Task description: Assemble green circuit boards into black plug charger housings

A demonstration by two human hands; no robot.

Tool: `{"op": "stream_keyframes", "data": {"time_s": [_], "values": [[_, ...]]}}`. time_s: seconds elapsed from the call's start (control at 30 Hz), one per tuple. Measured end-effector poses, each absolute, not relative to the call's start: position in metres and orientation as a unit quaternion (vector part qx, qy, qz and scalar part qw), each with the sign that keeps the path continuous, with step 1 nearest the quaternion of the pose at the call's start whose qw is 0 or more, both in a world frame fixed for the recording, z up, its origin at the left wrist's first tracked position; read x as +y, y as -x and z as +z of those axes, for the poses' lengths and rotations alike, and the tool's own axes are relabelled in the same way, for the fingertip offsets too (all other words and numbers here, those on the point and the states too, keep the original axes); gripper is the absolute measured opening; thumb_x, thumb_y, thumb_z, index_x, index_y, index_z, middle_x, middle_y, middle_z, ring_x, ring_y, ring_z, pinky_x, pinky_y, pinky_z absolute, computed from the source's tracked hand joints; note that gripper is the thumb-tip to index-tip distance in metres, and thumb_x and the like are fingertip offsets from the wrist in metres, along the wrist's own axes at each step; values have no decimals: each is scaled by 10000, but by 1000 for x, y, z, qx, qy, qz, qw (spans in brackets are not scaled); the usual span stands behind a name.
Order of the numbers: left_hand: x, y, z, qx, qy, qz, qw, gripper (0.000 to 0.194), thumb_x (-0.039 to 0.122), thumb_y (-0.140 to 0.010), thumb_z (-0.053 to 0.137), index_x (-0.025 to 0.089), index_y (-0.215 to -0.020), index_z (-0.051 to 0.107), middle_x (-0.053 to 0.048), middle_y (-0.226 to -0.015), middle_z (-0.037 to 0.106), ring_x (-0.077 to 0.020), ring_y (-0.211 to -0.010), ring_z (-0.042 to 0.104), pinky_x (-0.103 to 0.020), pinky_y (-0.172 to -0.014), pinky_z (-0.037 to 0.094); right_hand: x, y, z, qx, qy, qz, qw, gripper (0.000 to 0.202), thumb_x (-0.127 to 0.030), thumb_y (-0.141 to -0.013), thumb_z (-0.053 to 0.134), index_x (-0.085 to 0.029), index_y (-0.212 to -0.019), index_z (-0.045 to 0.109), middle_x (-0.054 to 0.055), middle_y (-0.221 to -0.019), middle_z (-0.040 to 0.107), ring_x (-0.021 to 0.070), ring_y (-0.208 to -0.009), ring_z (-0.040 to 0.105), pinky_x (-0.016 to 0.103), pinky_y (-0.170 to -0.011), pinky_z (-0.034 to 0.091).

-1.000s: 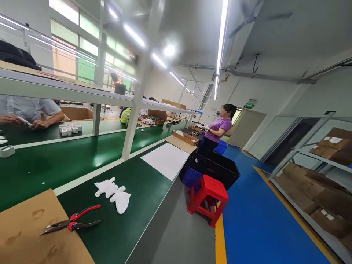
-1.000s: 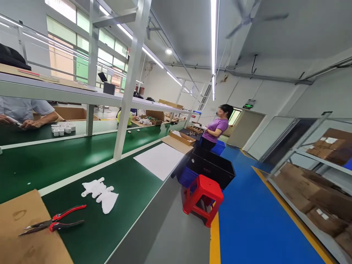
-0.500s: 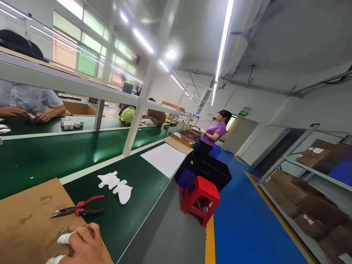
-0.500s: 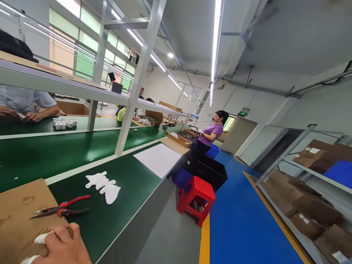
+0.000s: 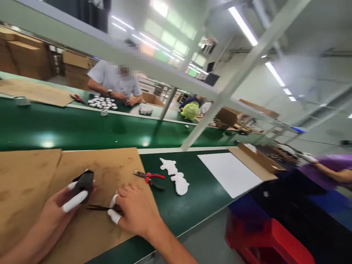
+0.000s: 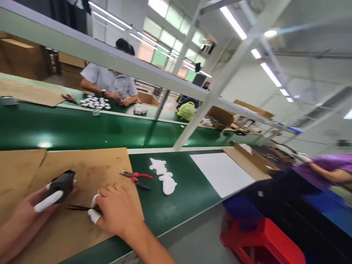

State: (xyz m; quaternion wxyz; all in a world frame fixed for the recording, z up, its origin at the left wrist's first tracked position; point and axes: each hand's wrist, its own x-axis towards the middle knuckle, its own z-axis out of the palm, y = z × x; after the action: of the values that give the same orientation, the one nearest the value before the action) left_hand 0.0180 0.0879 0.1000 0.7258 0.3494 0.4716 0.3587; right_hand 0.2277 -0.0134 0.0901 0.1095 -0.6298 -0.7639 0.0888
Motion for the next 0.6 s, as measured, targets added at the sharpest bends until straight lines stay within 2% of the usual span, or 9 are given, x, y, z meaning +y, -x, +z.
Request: {"op": "stream_keyframes", "data": {"time_s": [0.03, 0.07, 0.1, 0.17, 0.23, 0.3, 0.4, 0.53, 0.6], "values": [[92, -15, 96, 465, -331, 367, 734, 638, 473, -555, 1136, 160, -1031, 850, -70, -1124, 887, -364, -1182, 801, -459, -1128, 637, -5, -228, 94, -775, 613, 107, 107, 225, -392, -1020, 839, -227, -997, 688, 41, -1044, 730, 242, -1012, 654, 364, -896, 448], [95, -15, 92, 444, -324, 376, 746, 681, 465, -459, 1155, 171, -995, 855, -47, -1067, 898, -367, -1199, 801, -444, -1178, 601, 4, -229, 98, -784, 599, 124, 105, 226, -369, -1001, 861, -223, -1013, 690, 44, -1048, 733, 242, -999, 654, 361, -879, 449], [99, -15, 90, 413, -332, 389, 754, 665, 491, -535, 1135, 178, -1050, 854, -39, -1094, 898, -350, -1241, 795, -450, -1237, 552, 14, -231, 102, -793, 583, 142, 104, 197, -323, -1002, 859, -222, -1001, 690, 39, -1039, 734, 232, -983, 655, 350, -863, 450], [104, -18, 89, 408, -308, 415, 752, 763, 460, -405, 1165, 180, -1038, 844, -56, -1034, 896, -338, -1165, 821, -493, -1261, 533, 32, -238, 110, -806, 555, 178, 105, 180, -211, -990, 847, -231, -935, 677, 2, -984, 735, 190, -917, 667, 308, -812, 453], [108, -21, 89, 410, -299, 423, 751, 820, 414, -334, 1180, 172, -1036, 833, -82, -1028, 891, -348, -1143, 828, -519, -1266, 527, 49, -248, 116, -797, 559, 194, 119, 146, -153, -1025, 777, -231, -971, 666, -23, -919, 732, 164, -807, 654, 287, -729, 442], [111, -22, 91, 411, -303, 413, 754, 819, 403, -345, 1186, 170, -1047, 834, -100, -1070, 886, -352, -1168, 820, -515, -1256, 531, 61, -256, 118, -780, 578, 193, 143, 86, -153, -1109, 642, -223, -1059, 636, -4, -955, 745, 169, -805, 665, 293, -732, 468], [114, -21, 93, 414, -304, 409, 754, 764, 482, -418, 1177, 184, -1034, 838, -95, -1121, 874, -340, -1172, 813, -501, -1234, 537, 65, -264, 113, -763, 596, 188, 167, 96, -190, -1174, 528, -221, -1163, 618, 49, -1100, 778, 200, -958, 725, 331, -845, 536], [119, -19, 96, 440, -289, 406, 747, 773, 502, -379, 1175, 196, -1006, 843, -86, -1139, 857, -351, -1170, 802, -503, -1212, 539, 59, -270, 104, -756, 607, 179, 169, 290, -238, -1190, 476, -233, -1436, 629, 114, -1294, 803, 282, -1182, 761, 438, -989, 572], [121, -20, 97, 456, -290, 397, 742, 780, 491, -362, 1173, 193, -1007, 849, -93, -1137, 853, -358, -1200, 783, -485, -1187, 547, 59, -273, 105, -754, 617, 142, 176, 351, -197, -1166, 454, -234, -1449, 658, 115, -1272, 815, 301, -1165, 763, 465, -985, 573]]}}
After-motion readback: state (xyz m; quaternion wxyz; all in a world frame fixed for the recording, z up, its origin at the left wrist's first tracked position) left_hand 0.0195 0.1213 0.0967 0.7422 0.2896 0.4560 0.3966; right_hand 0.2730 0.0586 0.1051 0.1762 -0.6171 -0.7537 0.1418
